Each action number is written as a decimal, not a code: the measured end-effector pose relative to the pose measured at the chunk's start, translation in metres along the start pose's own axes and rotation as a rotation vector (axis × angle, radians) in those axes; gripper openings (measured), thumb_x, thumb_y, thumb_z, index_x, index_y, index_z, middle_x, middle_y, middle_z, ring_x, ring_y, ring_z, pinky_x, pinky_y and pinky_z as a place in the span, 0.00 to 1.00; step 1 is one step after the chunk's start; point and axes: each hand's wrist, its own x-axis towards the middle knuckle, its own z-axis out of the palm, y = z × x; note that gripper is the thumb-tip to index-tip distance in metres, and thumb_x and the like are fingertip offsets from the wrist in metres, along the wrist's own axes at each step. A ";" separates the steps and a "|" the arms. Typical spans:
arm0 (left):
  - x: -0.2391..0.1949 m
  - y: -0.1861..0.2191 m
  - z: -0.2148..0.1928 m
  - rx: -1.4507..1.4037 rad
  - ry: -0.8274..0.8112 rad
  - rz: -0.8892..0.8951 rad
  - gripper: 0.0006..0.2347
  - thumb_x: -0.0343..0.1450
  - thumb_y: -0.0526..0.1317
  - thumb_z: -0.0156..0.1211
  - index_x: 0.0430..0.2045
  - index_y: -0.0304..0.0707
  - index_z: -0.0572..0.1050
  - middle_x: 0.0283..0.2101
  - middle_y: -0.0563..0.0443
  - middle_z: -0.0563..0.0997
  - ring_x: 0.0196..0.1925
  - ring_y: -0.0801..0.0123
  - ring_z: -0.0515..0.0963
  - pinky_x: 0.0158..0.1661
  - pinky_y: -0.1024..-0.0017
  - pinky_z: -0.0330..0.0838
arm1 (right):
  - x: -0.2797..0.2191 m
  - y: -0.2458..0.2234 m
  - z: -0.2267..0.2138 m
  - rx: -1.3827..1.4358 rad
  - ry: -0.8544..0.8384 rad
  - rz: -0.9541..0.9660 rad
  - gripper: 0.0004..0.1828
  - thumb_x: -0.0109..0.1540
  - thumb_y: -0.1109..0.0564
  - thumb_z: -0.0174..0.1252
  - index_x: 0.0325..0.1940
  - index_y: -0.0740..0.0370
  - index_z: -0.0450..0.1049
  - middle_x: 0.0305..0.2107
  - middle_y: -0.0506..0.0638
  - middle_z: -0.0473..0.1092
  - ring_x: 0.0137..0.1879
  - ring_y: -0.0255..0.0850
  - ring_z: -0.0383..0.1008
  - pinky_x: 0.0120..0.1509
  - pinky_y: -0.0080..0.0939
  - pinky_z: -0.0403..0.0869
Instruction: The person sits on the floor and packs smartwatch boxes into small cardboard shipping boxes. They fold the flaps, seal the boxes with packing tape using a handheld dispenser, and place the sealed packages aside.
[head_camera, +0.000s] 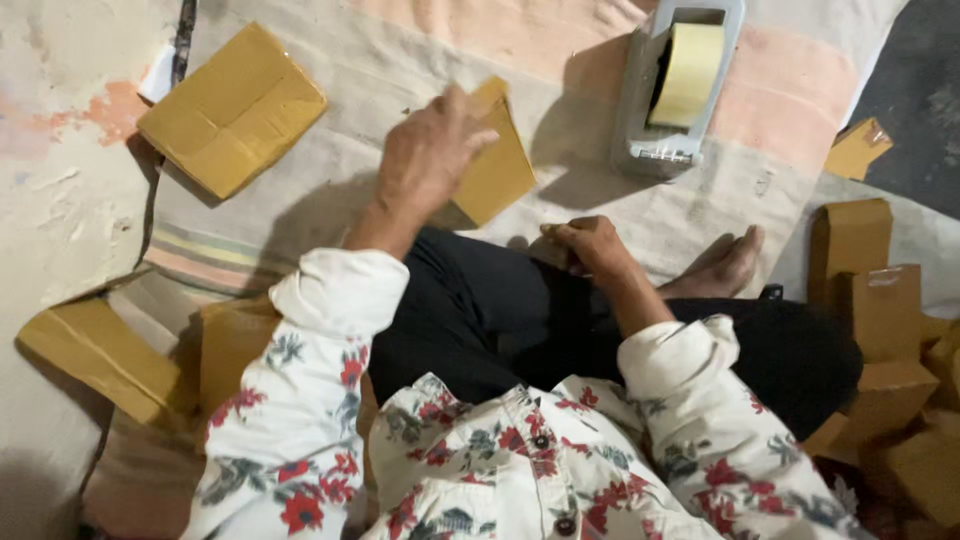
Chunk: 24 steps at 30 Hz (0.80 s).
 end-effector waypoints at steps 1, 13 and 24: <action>-0.006 -0.014 0.003 -0.010 0.019 -0.040 0.24 0.76 0.53 0.63 0.52 0.29 0.68 0.36 0.31 0.81 0.37 0.38 0.80 0.36 0.50 0.74 | 0.005 0.007 0.008 0.078 0.014 -0.028 0.25 0.63 0.42 0.67 0.42 0.71 0.80 0.24 0.52 0.74 0.25 0.40 0.71 0.27 0.39 0.69; -0.066 -0.042 0.009 -0.925 0.145 -0.495 0.20 0.81 0.55 0.50 0.51 0.32 0.68 0.35 0.53 0.71 0.38 0.71 0.69 0.43 0.70 0.70 | -0.046 -0.081 0.045 0.286 0.202 -0.674 0.39 0.73 0.49 0.50 0.84 0.55 0.40 0.48 0.57 0.72 0.44 0.45 0.72 0.43 0.45 0.71; -0.048 -0.003 0.016 -1.795 0.079 -0.907 0.24 0.72 0.63 0.49 0.48 0.42 0.73 0.39 0.53 0.77 0.38 0.68 0.75 0.31 0.64 0.73 | -0.108 -0.108 -0.010 -0.209 0.304 -1.045 0.30 0.64 0.61 0.68 0.68 0.59 0.64 0.54 0.54 0.72 0.59 0.46 0.76 0.61 0.42 0.75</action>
